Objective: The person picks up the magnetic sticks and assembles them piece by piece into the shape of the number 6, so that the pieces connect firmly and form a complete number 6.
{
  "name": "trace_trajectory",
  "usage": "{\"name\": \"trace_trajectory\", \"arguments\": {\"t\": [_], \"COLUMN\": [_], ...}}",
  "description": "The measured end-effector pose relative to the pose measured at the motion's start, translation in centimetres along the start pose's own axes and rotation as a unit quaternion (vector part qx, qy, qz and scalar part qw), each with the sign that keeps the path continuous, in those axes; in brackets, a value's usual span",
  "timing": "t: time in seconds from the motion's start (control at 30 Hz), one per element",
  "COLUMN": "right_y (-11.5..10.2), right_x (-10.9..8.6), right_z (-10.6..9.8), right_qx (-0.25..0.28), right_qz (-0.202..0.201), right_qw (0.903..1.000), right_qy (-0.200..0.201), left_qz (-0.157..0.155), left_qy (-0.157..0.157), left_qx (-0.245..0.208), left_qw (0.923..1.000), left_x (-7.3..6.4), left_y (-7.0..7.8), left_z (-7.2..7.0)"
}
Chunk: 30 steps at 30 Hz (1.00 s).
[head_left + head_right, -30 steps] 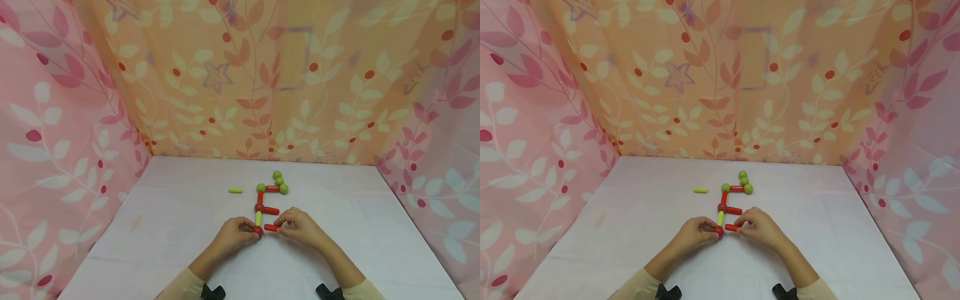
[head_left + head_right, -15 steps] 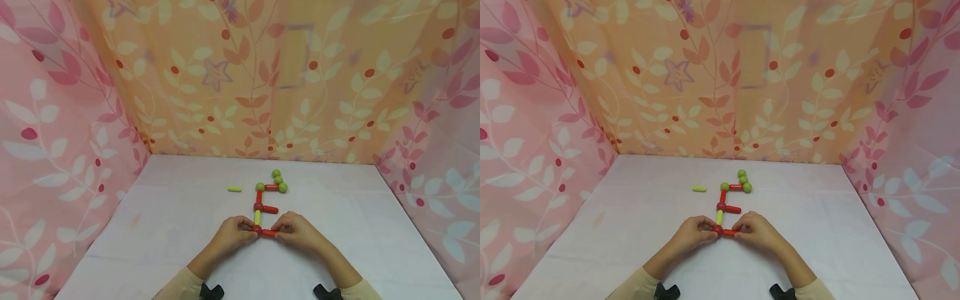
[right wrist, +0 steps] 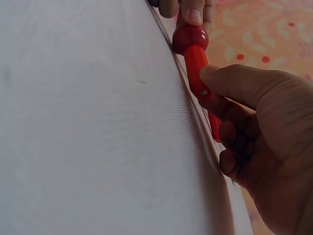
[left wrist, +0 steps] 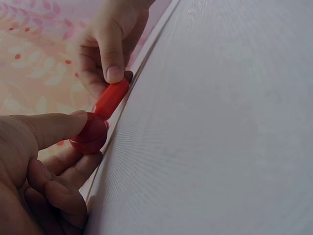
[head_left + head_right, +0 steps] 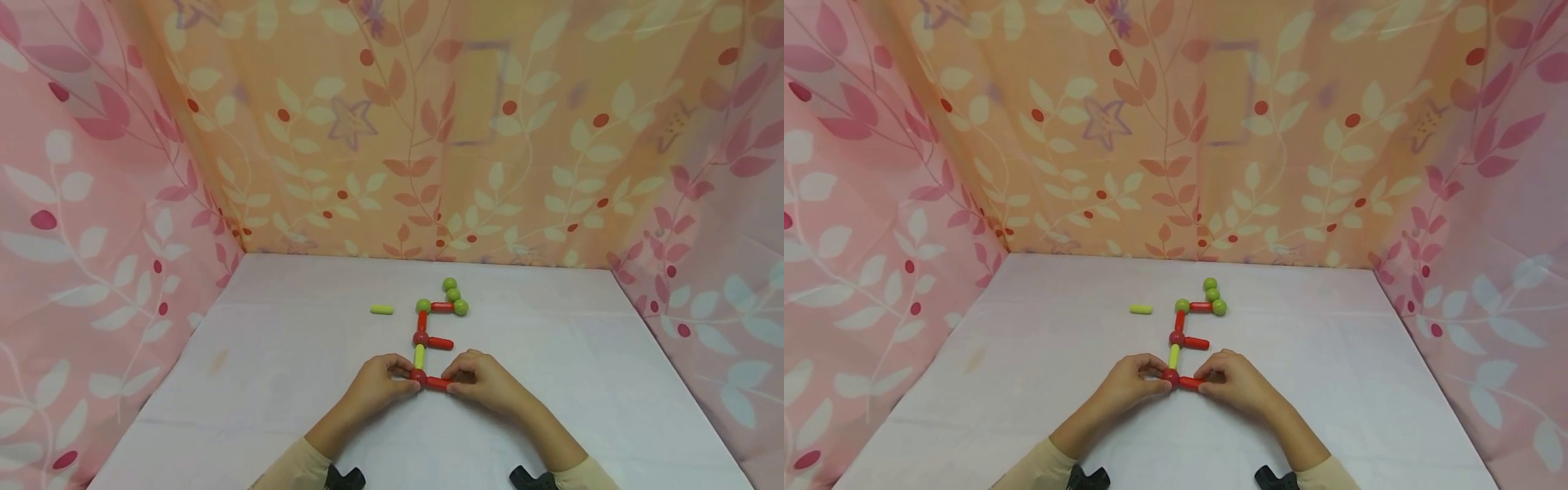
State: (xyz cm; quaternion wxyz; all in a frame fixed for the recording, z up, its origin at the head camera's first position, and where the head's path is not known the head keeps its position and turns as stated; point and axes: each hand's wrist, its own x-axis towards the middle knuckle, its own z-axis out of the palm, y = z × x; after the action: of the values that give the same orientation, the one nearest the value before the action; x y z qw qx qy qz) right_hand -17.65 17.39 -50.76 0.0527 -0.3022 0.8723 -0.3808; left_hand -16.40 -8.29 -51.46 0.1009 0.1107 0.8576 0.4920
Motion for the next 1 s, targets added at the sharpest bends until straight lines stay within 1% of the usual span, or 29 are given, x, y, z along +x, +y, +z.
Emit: {"name": "trace_trajectory", "arguments": {"t": [0.13,0.37,0.53,0.67,0.77,0.83,0.9,1.0], "right_y": [0.1,0.3,0.3,0.3,0.3,0.3,0.4,0.4], "right_x": [-0.1,0.0,0.0,-0.1,-0.1,-0.1,-0.1,-0.1], "right_z": [0.1,0.3,0.3,0.4,0.4,0.4,0.4,0.4], "right_qx": [0.014,0.008,0.011,0.017,0.02,0.021,0.023,0.026], "right_qz": [0.007,0.009,0.022,0.03,0.036,0.042,0.047,0.05], "right_qw": [0.9999,0.9999,0.9997,0.9993,0.999,0.9988,0.9985,0.9983], "right_qy": [-0.005,-0.003,-0.005,-0.012,-0.017,-0.017,-0.016,-0.015], "left_qz": [-0.007,-0.003,0.0,-0.006,-0.013,-0.018,-0.019,-0.016], "left_qy": [0.002,0.008,0.001,-0.024,-0.054,-0.074,-0.085,-0.086], "left_qx": [0.001,0.018,0.025,0.025,0.027,0.03,0.044,0.075], "left_qw": [1.0,0.9998,0.9997,0.9994,0.9981,0.9967,0.9953,0.9933], "left_x": [0.0,0.0,0.0,0.1,0.4,0.7,1.0,1.7], "left_y": [0.0,0.1,0.2,0.2,0.3,0.7,1.2,2.3], "left_z": [0.1,0.1,-0.1,-0.4,-0.9,-1.4,-2.0,-2.9]}}
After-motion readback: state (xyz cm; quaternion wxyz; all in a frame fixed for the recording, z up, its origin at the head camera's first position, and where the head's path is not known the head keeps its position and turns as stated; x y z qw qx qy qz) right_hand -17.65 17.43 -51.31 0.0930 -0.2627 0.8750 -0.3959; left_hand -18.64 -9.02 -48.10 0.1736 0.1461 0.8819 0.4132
